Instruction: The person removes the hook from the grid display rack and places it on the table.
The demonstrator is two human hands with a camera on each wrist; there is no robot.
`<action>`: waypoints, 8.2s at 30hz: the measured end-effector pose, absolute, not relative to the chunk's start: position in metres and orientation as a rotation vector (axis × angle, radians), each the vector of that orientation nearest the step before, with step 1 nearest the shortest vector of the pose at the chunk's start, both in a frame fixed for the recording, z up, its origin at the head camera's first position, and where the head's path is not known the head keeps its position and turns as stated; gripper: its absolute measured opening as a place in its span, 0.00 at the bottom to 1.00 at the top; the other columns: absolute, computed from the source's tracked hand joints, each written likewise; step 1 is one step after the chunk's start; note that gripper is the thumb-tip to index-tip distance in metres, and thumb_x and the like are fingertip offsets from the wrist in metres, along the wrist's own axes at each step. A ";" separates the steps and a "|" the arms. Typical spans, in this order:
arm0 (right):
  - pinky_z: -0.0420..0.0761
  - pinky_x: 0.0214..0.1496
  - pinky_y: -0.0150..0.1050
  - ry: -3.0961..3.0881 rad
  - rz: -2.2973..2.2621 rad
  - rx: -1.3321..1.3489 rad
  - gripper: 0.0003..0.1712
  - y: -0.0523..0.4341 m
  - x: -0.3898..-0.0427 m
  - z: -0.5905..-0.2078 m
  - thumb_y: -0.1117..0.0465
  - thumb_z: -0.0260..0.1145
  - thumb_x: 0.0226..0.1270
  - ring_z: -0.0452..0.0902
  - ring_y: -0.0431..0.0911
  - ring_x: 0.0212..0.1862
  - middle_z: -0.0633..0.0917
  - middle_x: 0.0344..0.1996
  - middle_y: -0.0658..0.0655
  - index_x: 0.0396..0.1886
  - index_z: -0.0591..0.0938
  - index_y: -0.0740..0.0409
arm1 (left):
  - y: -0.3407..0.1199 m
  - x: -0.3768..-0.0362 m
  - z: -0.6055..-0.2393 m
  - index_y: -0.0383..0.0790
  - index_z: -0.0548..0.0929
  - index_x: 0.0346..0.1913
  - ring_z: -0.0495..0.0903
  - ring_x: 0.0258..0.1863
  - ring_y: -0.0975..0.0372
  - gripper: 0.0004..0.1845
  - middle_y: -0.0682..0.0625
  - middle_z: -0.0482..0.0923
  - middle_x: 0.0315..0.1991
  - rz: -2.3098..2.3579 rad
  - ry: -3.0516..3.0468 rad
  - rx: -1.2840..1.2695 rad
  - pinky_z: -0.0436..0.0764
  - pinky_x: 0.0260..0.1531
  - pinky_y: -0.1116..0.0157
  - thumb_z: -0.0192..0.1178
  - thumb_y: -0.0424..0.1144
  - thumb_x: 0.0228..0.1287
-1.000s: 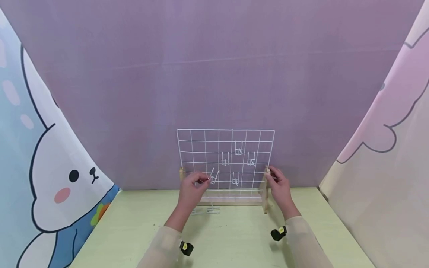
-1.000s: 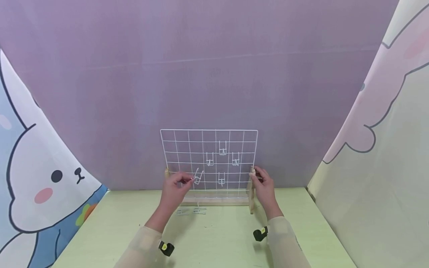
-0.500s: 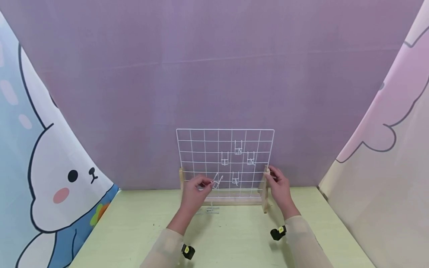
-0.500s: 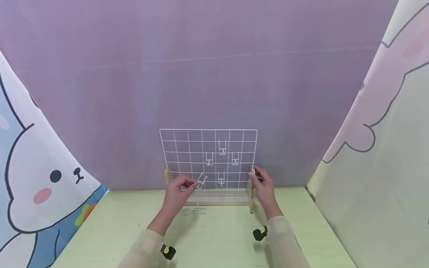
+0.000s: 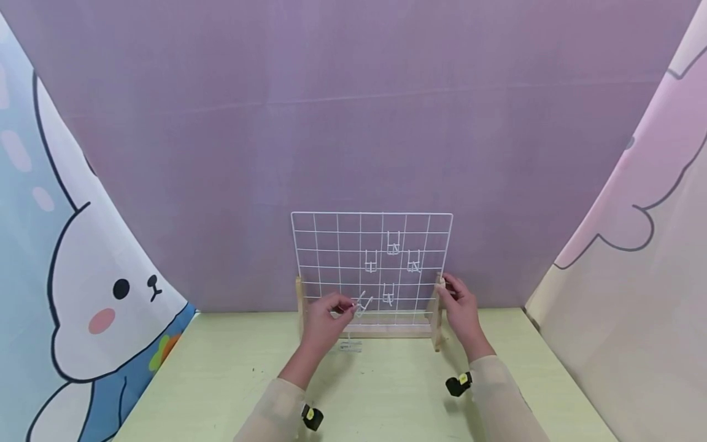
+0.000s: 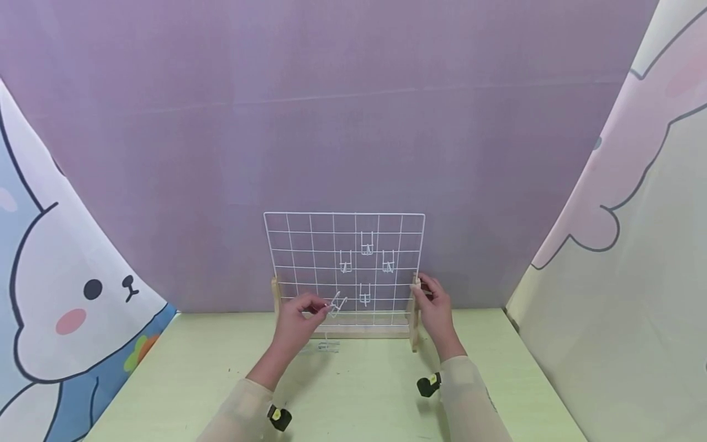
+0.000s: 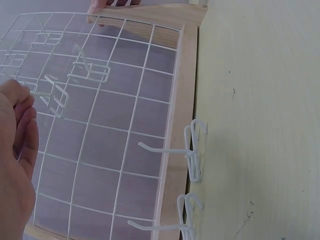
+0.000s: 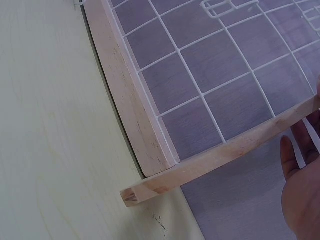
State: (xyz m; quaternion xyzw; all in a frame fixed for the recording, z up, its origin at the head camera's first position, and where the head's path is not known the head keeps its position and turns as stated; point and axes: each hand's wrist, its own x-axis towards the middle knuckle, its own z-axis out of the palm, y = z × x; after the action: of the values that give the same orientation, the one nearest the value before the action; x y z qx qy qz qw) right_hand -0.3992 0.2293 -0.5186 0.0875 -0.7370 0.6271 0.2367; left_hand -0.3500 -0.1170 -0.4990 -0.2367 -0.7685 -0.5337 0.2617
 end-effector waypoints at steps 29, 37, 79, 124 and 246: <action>0.85 0.53 0.25 -2.006 1.744 0.251 0.23 0.231 -0.398 -0.519 0.63 0.68 0.84 0.80 0.38 0.54 0.83 0.63 0.66 0.73 0.82 0.63 | -0.102 -0.352 -0.524 0.45 0.93 0.42 0.85 0.37 0.65 0.05 0.59 0.87 0.36 -1.417 -2.304 -0.624 0.89 0.42 0.65 0.75 0.30 0.70; 0.85 0.53 0.26 -2.006 1.736 0.257 0.23 0.231 -0.400 -0.520 0.62 0.68 0.85 0.81 0.38 0.55 0.82 0.64 0.67 0.73 0.82 0.63 | -0.101 -0.354 -0.530 0.46 0.92 0.41 0.85 0.37 0.66 0.05 0.59 0.87 0.36 -1.367 -2.337 -0.633 0.88 0.40 0.66 0.75 0.31 0.70; 0.85 0.53 0.26 -2.007 1.750 0.248 0.23 0.229 -0.397 -0.516 0.63 0.68 0.84 0.81 0.40 0.54 0.83 0.64 0.68 0.74 0.82 0.62 | -0.089 -0.356 -0.559 0.41 0.93 0.42 0.84 0.33 0.69 0.03 0.58 0.90 0.36 -1.381 -2.459 -0.655 0.87 0.38 0.68 0.75 0.31 0.71; 0.84 0.52 0.24 -1.987 1.788 0.276 0.23 0.219 -0.373 -0.489 0.71 0.66 0.83 0.80 0.36 0.51 0.81 0.63 0.76 0.71 0.79 0.74 | -0.075 -0.356 -0.573 0.48 0.95 0.39 0.78 0.29 0.72 0.03 0.62 0.87 0.31 -1.053 -2.548 -0.520 0.82 0.32 0.69 0.78 0.35 0.69; 0.83 0.56 0.24 -2.043 1.721 0.246 0.23 0.229 -0.395 -0.517 0.63 0.67 0.86 0.80 0.38 0.56 0.82 0.65 0.67 0.75 0.81 0.62 | -0.071 -0.371 -0.443 0.45 0.88 0.51 0.83 0.48 0.58 0.12 0.54 0.84 0.48 -1.417 -2.086 -0.531 0.86 0.53 0.58 0.78 0.37 0.69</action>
State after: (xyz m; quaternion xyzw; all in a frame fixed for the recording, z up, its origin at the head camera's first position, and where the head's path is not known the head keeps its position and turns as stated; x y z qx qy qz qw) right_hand -0.3951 0.2295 -0.5172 0.0894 -0.7417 0.6247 0.2273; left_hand -0.3713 -0.0710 -0.4429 -0.1978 -0.7775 -0.5280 0.2785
